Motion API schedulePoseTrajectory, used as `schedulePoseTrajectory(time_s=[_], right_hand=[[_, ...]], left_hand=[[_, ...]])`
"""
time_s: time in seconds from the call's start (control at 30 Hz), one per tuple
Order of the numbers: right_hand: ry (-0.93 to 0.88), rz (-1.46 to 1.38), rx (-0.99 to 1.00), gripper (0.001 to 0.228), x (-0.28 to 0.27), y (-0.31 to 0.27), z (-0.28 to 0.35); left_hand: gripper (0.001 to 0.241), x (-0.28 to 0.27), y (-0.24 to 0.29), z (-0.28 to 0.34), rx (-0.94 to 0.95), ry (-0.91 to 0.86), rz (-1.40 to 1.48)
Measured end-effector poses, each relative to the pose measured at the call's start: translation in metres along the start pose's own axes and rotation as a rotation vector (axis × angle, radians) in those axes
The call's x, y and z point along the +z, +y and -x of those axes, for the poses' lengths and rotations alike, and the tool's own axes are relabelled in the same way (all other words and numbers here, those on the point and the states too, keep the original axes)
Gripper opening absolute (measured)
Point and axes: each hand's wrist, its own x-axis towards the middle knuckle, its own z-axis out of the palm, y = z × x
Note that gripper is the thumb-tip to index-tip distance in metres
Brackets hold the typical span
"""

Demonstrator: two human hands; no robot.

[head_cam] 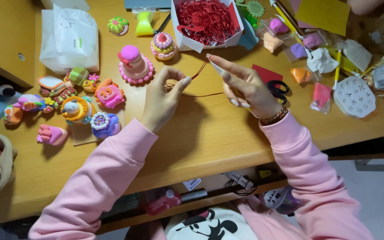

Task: Sorting red wire stems and cutting red paper with scissors for a craft project

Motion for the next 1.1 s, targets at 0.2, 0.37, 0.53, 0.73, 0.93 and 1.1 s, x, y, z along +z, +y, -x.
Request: schedulePoseTrajectory(time_s=[0.2, 0.37, 0.53, 0.73, 0.93, 1.1], right_hand=[[0.007, -0.027, -0.013, 0.044, -0.008, 0.007, -0.003], [-0.051, -0.125, -0.015, 0.05, -0.008, 0.002, -0.002], [-0.146, -0.205, 0.016, 0.051, -0.01, 0.004, -0.001], [-0.239, -0.3, 0.052, 0.053, -0.02, 0.011, -0.001], [-0.191, -0.236, 0.036, 0.048, -0.009, 0.01, -0.002], [-0.116, -0.259, -0.006, 0.044, -0.024, 0.012, -0.002]], left_hand=[[0.015, 0.001, 0.003, 0.002, 0.001, -0.002, 0.064], [0.015, -0.001, 0.003, 0.0, -0.005, 0.007, 0.066], [0.013, 0.0, 0.005, 0.0, 0.001, -0.002, 0.142], [0.012, 0.002, 0.004, -0.001, -0.005, -0.01, 0.243], [0.014, 0.004, 0.006, 0.001, -0.051, -0.047, 0.237], [0.014, 0.0, 0.0, 0.0, -0.044, -0.063, 0.177]])
